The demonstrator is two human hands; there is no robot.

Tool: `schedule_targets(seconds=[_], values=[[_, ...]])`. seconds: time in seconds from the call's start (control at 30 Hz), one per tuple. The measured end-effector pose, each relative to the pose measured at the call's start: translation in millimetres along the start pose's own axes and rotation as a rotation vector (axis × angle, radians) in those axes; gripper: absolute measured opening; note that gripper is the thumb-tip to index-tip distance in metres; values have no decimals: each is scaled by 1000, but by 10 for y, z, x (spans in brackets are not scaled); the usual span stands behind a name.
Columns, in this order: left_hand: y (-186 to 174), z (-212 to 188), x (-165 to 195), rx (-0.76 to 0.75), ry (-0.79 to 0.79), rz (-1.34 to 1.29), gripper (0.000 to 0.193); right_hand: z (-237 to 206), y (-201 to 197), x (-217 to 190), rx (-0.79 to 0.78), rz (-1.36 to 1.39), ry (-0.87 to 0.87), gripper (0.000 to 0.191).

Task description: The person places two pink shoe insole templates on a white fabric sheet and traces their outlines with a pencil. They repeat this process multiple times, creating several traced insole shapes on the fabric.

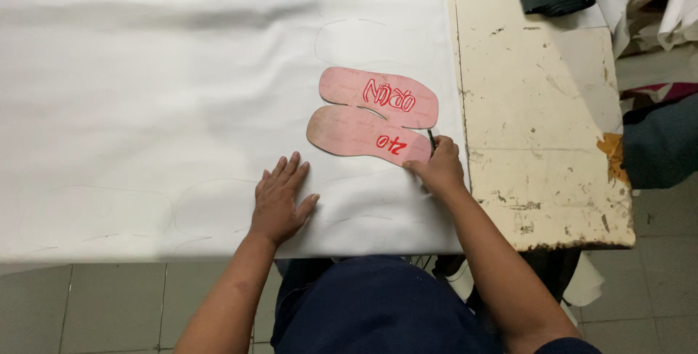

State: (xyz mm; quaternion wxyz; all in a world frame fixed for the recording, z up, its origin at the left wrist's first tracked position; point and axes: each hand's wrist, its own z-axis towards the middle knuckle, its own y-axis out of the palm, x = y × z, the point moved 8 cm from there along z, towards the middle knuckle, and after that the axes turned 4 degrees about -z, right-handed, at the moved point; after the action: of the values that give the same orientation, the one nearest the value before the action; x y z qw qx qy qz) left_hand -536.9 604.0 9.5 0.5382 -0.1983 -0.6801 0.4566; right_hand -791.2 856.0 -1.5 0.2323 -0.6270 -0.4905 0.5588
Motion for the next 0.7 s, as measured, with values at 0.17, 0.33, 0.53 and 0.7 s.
schedule_targets(seconds=[0.17, 0.33, 0.53, 0.7], values=[[-195, 23, -329, -31, 2, -370, 56, -143, 309, -316, -197, 379, -64, 44], [-526, -21, -1032, 105, -84, -190, 49, -594, 1098, -1011, -362, 660, -11, 33], [-1128, -257, -1893, 99, 79, 353, 66, -810, 1276, -1249, -254, 613, 48, 29], [-1170, -531, -2003, 83, 141, 204, 73, -1071, 1281, -1184, -247, 586, 157, 32]])
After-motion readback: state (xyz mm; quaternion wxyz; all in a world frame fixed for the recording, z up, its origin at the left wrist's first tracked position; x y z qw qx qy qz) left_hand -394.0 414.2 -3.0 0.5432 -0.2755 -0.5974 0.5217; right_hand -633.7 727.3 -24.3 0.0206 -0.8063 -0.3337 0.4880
